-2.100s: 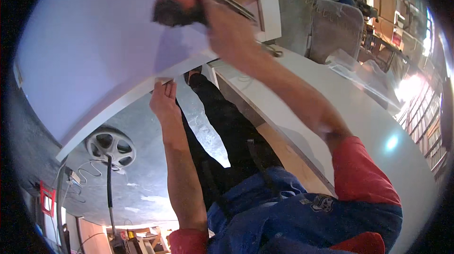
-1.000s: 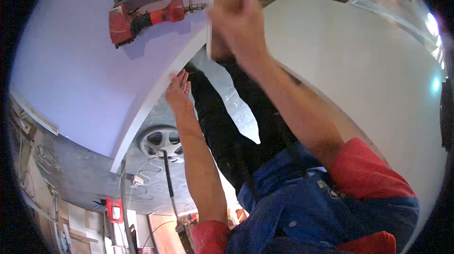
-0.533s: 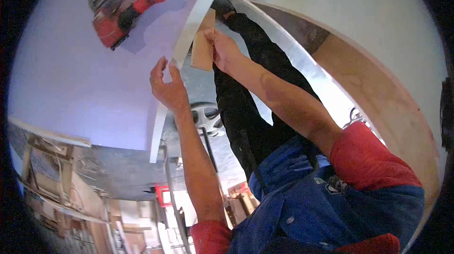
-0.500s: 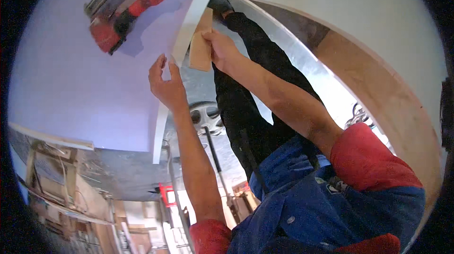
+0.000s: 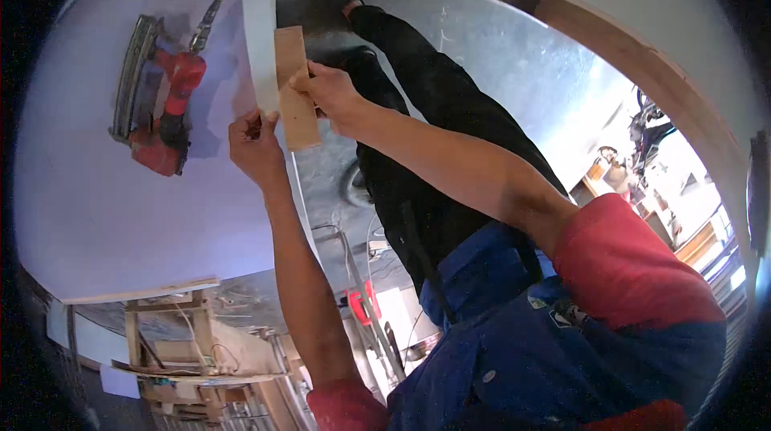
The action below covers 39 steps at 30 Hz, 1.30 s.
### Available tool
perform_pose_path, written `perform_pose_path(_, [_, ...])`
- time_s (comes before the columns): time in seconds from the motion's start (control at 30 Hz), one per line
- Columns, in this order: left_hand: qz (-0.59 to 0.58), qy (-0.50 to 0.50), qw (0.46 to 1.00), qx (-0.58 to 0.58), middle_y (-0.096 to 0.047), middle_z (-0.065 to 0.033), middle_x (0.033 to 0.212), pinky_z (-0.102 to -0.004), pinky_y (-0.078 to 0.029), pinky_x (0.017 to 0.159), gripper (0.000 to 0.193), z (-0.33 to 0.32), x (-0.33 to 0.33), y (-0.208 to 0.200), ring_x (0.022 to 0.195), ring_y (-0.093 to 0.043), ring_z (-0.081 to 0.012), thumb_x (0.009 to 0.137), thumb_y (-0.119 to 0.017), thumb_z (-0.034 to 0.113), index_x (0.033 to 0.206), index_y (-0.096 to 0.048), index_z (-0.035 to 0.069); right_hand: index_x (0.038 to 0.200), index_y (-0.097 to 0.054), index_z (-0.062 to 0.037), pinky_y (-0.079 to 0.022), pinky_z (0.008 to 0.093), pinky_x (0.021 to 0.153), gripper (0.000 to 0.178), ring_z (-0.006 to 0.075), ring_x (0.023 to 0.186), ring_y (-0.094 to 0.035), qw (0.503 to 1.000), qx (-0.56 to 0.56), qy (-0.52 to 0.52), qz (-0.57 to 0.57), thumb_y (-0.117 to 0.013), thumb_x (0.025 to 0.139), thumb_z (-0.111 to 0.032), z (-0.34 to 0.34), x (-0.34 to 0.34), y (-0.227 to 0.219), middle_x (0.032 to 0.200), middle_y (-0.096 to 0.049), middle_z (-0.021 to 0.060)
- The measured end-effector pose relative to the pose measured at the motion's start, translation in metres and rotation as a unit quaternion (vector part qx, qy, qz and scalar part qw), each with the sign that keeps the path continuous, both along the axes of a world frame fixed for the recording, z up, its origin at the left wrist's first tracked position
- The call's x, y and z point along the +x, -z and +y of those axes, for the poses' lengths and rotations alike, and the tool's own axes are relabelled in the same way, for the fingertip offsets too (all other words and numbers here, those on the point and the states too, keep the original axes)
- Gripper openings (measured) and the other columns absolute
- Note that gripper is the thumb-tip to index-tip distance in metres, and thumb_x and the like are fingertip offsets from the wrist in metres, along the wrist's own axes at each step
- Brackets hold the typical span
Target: The person uses a pneumatic nail gun to attach wooden strips to the edges of large white panels, holds a wood block against the strips for alignment, and moves an electric fan while moving between work surfaces.
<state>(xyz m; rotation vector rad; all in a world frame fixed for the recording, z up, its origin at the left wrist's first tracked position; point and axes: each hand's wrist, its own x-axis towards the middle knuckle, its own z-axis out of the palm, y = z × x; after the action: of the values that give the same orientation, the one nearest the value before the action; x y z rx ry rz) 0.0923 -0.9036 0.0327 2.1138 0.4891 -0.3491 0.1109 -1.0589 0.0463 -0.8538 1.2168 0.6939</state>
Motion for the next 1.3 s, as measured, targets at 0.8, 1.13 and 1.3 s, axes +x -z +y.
perform_pose_path(0.8, [0.135,-0.102,0.969,0.179,-0.054,-0.0129,0.118,-0.0427,-0.045,0.091,0.053,-0.012,-0.013,-0.013,0.109,-0.054,-0.0275,0.074,-0.079,0.023,0.117,-0.053,0.006,0.137,-0.051,-0.012,-0.053,0.0304,0.071,0.053,0.0147,0.081,-0.064,0.914,-0.188,-0.113,-0.34,-0.067,0.087,-0.019,0.021,0.032,-0.071,0.093,-0.068,0.0083])
perform_pose_path(1.13, [0.188,-0.176,0.95,0.179,-0.019,-0.0184,0.15,-0.0633,-0.029,0.103,0.084,-0.052,-0.064,0.039,0.136,-0.023,-0.0417,0.08,-0.071,0.044,0.145,-0.026,0.015,0.128,-0.058,-0.0133,-0.052,0.0442,0.077,0.05,0.0346,0.091,-0.065,0.629,-0.07,-0.528,-0.566,-0.069,0.079,-0.023,0.173,0.07,-0.044,0.099,-0.065,0.0192])
perform_pose_path(1.3, [0.211,-0.329,0.898,0.201,-0.006,-0.0202,0.16,-0.0731,-0.018,0.105,0.102,-0.04,-0.037,0.023,0.145,-0.009,-0.0469,0.076,-0.075,0.047,0.154,-0.016,0.02,0.129,-0.053,-0.0107,-0.049,0.0461,0.077,0.059,0.0376,0.093,-0.058,0.267,-0.38,-0.612,-0.64,-0.067,0.071,-0.014,0.162,0.097,-0.015,0.112,-0.054,0.0232])
